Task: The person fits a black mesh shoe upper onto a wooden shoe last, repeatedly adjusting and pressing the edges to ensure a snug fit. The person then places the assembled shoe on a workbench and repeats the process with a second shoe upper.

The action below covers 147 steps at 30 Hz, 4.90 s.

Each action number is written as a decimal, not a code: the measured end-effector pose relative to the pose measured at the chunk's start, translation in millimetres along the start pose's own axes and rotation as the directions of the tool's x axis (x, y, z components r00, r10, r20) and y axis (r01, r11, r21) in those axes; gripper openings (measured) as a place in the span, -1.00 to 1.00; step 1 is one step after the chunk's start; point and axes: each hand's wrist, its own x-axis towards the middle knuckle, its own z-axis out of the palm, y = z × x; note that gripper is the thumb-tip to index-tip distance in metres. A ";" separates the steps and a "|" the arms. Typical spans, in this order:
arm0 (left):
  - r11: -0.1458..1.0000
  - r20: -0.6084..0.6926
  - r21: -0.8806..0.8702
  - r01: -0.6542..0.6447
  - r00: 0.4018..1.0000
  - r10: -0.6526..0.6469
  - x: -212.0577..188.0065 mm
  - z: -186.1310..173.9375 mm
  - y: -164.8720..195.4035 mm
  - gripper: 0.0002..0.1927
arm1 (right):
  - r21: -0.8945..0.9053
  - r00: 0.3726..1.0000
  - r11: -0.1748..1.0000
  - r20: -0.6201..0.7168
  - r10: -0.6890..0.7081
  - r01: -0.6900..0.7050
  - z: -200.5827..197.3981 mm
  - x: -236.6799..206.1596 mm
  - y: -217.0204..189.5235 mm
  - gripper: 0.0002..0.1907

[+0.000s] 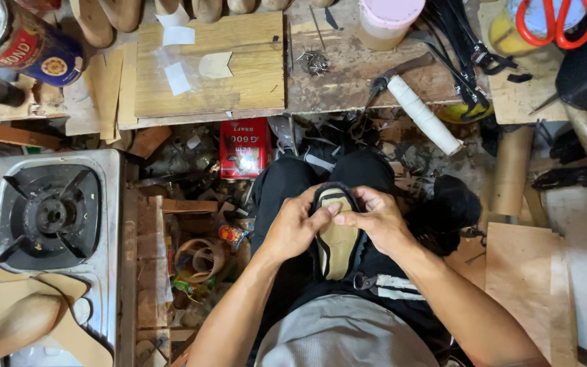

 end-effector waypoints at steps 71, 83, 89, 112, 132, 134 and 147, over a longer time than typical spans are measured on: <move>0.862 0.113 0.363 -0.353 0.935 0.335 -2.8 7.6 17.2 -0.81 | -0.670 0.989 0.730 -0.044 0.143 -0.136 -6.5 -96.2 -41.7 -0.73; 0.806 0.223 0.466 -0.365 0.930 0.293 -6.9 -7.2 21.3 -0.45 | -0.891 0.971 0.451 -0.056 -0.231 0.056 7.2 -76.7 -10.0 -0.75; 0.853 0.197 0.419 -0.311 0.948 0.249 -4.2 -11.8 21.9 -0.43 | -0.328 0.738 0.686 0.058 -0.672 0.650 -2.8 -124.1 -55.6 -0.74; 0.817 -0.289 -0.406 -0.410 0.906 0.311 -12.5 -55.0 -22.3 -0.39 | 0.391 0.927 0.901 -0.233 0.294 -0.187 -34.2 -97.2 56.2 -0.49; 0.323 -0.245 -0.916 -0.240 0.969 0.025 -36.8 6.4 -46.4 -0.54 | -0.269 0.910 0.908 -0.178 -0.375 0.322 -0.8 -91.1 10.9 -0.44; 0.430 -0.334 -0.859 -0.278 0.940 -0.061 -28.6 13.6 -57.0 -0.66 | -0.489 0.869 0.791 -0.124 -0.479 0.367 6.6 -87.6 7.0 -0.45; 0.433 -0.314 -0.861 -0.267 0.949 -0.038 -24.6 3.3 -78.9 -0.74 | -0.722 0.821 0.563 0.013 -0.570 0.402 21.8 -88.8 -7.7 -0.47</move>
